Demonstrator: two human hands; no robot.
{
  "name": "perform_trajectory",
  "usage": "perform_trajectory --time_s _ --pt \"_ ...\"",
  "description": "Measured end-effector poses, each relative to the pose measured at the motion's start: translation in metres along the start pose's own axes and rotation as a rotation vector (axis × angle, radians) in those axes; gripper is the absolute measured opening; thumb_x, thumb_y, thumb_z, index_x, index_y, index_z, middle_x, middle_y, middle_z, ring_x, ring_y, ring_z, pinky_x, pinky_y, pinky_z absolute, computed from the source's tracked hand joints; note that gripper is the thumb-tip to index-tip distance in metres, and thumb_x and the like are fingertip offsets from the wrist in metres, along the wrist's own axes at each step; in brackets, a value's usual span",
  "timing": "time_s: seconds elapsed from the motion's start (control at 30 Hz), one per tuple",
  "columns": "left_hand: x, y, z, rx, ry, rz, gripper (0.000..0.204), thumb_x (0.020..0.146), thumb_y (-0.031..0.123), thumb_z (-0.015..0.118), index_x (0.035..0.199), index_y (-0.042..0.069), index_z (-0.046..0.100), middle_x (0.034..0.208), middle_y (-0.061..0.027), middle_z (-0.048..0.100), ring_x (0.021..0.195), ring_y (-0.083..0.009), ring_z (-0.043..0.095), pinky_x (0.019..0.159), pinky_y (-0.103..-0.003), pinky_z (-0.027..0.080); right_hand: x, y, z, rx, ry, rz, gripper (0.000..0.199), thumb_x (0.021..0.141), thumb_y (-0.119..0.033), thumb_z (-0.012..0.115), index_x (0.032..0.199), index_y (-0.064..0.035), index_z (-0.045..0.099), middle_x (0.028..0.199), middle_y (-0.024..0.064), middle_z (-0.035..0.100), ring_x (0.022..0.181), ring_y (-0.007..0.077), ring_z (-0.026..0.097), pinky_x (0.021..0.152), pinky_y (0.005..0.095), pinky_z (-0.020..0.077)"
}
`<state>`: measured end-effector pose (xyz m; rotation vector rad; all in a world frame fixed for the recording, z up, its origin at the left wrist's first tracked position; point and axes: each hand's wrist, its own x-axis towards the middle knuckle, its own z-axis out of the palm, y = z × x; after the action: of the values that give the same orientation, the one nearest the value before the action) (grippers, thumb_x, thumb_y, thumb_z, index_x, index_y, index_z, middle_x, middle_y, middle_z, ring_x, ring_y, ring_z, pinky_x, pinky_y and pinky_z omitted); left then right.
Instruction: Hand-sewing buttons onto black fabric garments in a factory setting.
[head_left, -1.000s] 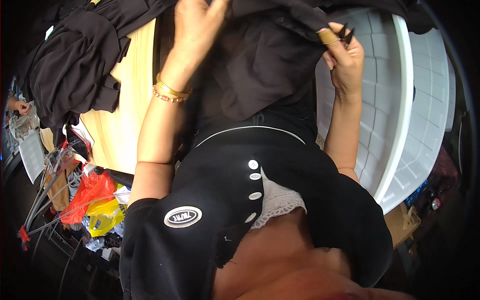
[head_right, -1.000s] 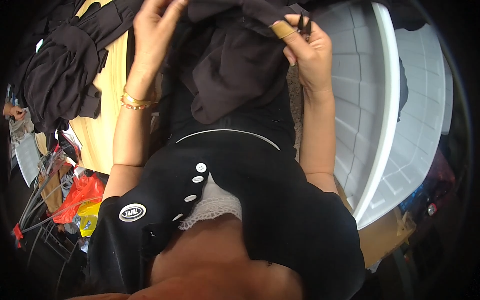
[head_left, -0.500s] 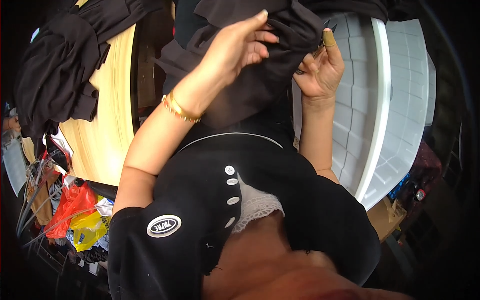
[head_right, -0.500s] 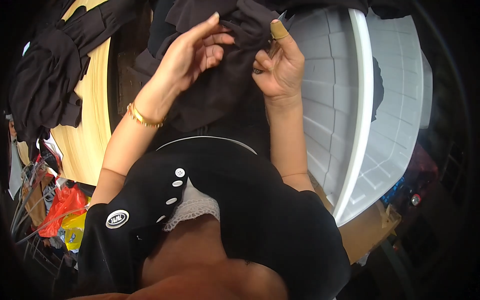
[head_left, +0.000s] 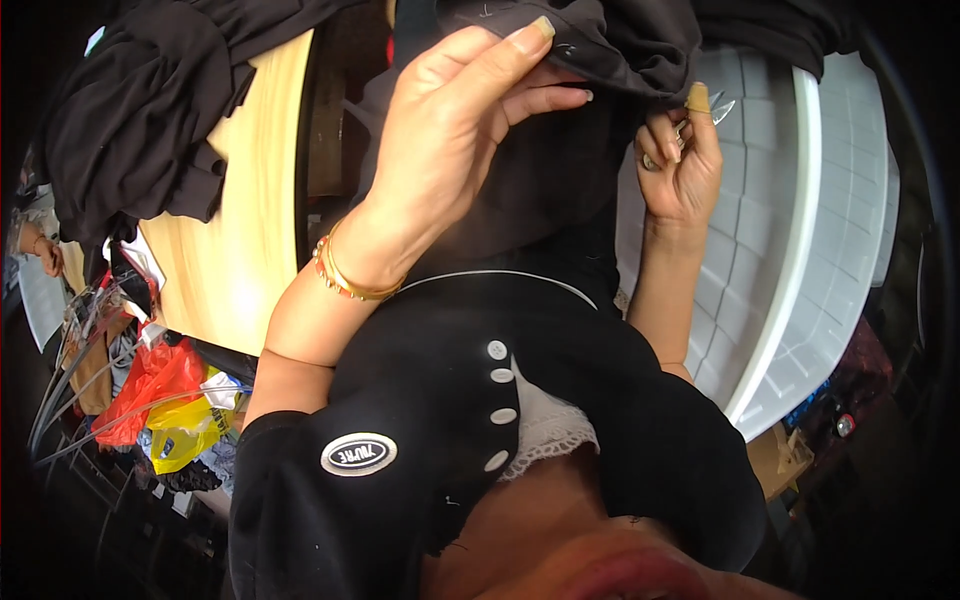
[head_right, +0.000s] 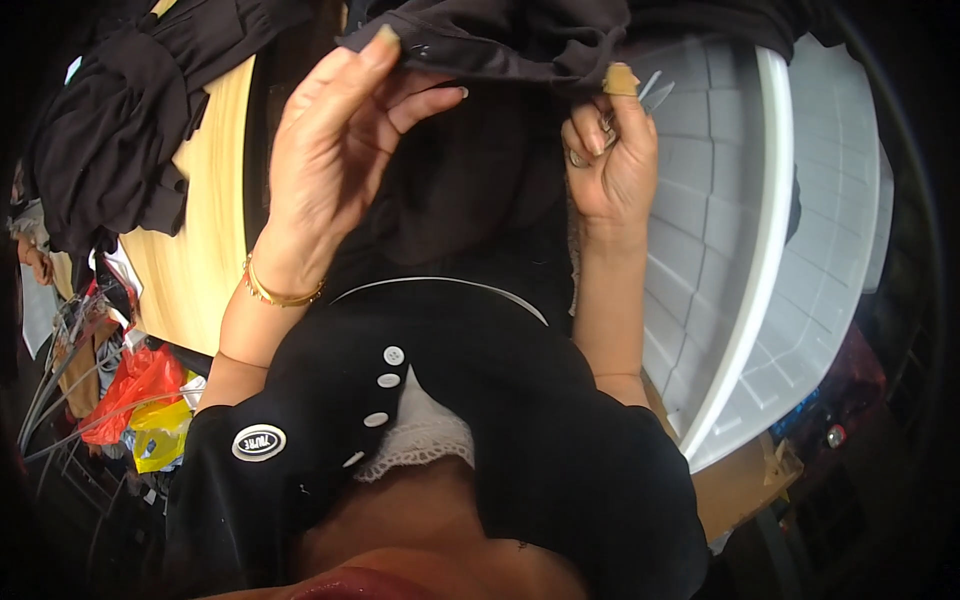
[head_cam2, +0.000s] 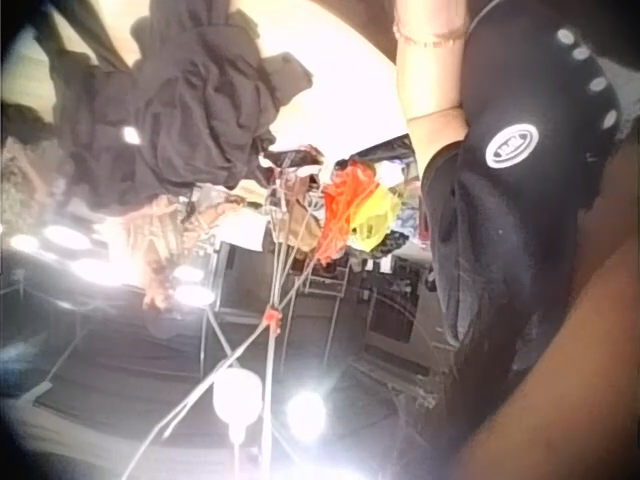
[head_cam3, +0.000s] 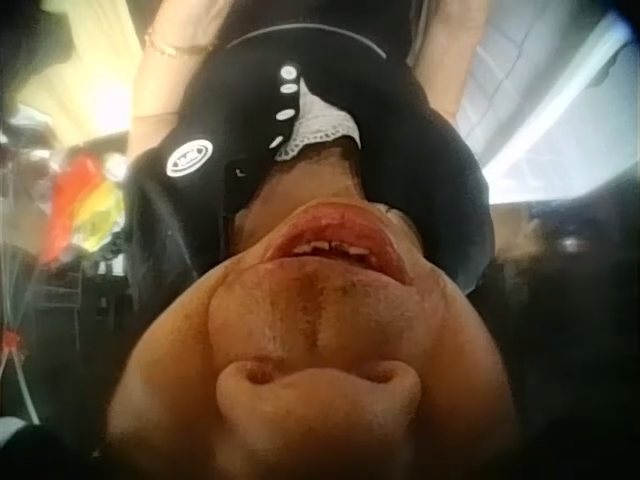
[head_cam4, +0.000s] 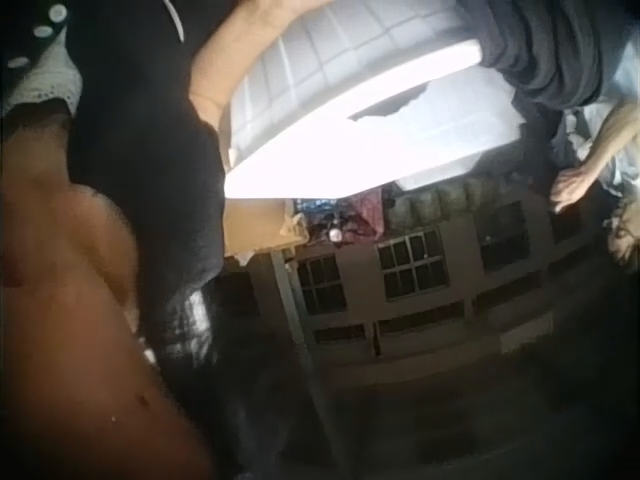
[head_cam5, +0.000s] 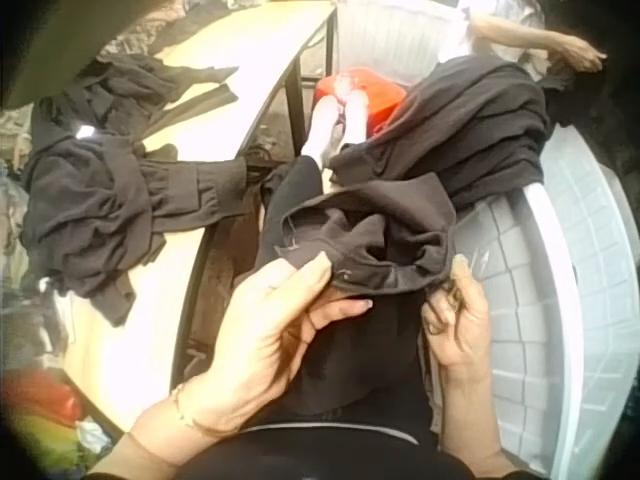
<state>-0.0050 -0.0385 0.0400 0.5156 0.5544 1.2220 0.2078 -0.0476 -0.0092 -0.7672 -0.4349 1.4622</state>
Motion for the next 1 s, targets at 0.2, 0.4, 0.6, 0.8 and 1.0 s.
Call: perform_trajectory --time_s 0.2,0.4,0.6,0.8,1.0 --pt "-0.01 0.016 -0.017 0.096 0.149 -0.053 0.016 0.096 0.01 0.059 0.087 -0.001 0.066 0.09 -0.0101 0.069 0.087 -0.0173 0.069 0.083 -0.037 0.058 -0.009 0.002 0.008 -0.956 -0.105 -0.445 0.036 0.101 -0.028 0.042 0.122 0.0003 0.05 0.093 0.0033 0.055 0.063 0.0035 0.037 0.054 0.0174 0.0274" --pt "-0.016 0.013 -0.028 0.147 0.145 -0.076 0.01 0.094 0.007 0.06 0.094 -0.002 0.065 0.096 -0.0124 0.069 0.089 -0.0184 0.069 0.081 -0.034 0.059 -0.013 0.015 0.055 -1.307 -0.355 -0.841 0.03 0.078 -0.011 0.077 0.106 -0.0043 0.068 0.091 0.0082 0.062 0.07 0.0173 0.059 0.062 0.0254 0.0483" --pt "-0.013 0.007 -0.017 0.177 0.124 -0.033 0.015 0.093 0.005 0.06 0.106 -0.002 0.061 0.1 -0.0117 0.069 0.09 -0.0181 0.069 0.081 -0.032 0.059 -0.003 0.023 0.057 -1.301 -0.37 -1.017 0.04 0.07 -0.008 0.081 0.109 -0.0045 0.071 0.086 0.0053 0.061 0.063 0.0128 0.056 0.055 0.0251 0.0466" --pt "-0.019 -0.003 -0.018 0.255 0.089 0.056 0.017 0.094 0.006 0.06 0.11 -0.002 0.059 0.102 -0.0112 0.069 0.092 -0.0164 0.068 0.081 -0.028 0.057 -0.009 0.029 0.058 -1.317 -0.337 -1.062 0.038 0.071 -0.005 0.08 0.108 -0.0032 0.072 0.085 0.0048 0.06 0.063 0.0122 0.055 0.055 0.024 0.046" --pt "-0.017 -0.008 -0.02 0.303 0.098 0.099 0.016 0.095 0.006 0.06 0.108 -0.003 0.058 0.102 -0.0116 0.069 0.094 -0.0155 0.067 0.082 -0.027 0.057 -0.007 0.034 0.056 -1.277 -0.326 -1.019 0.037 0.072 -0.004 0.079 0.108 -0.0024 0.072 0.084 0.0049 0.06 0.063 0.0112 0.055 0.054 0.0236 0.0452"
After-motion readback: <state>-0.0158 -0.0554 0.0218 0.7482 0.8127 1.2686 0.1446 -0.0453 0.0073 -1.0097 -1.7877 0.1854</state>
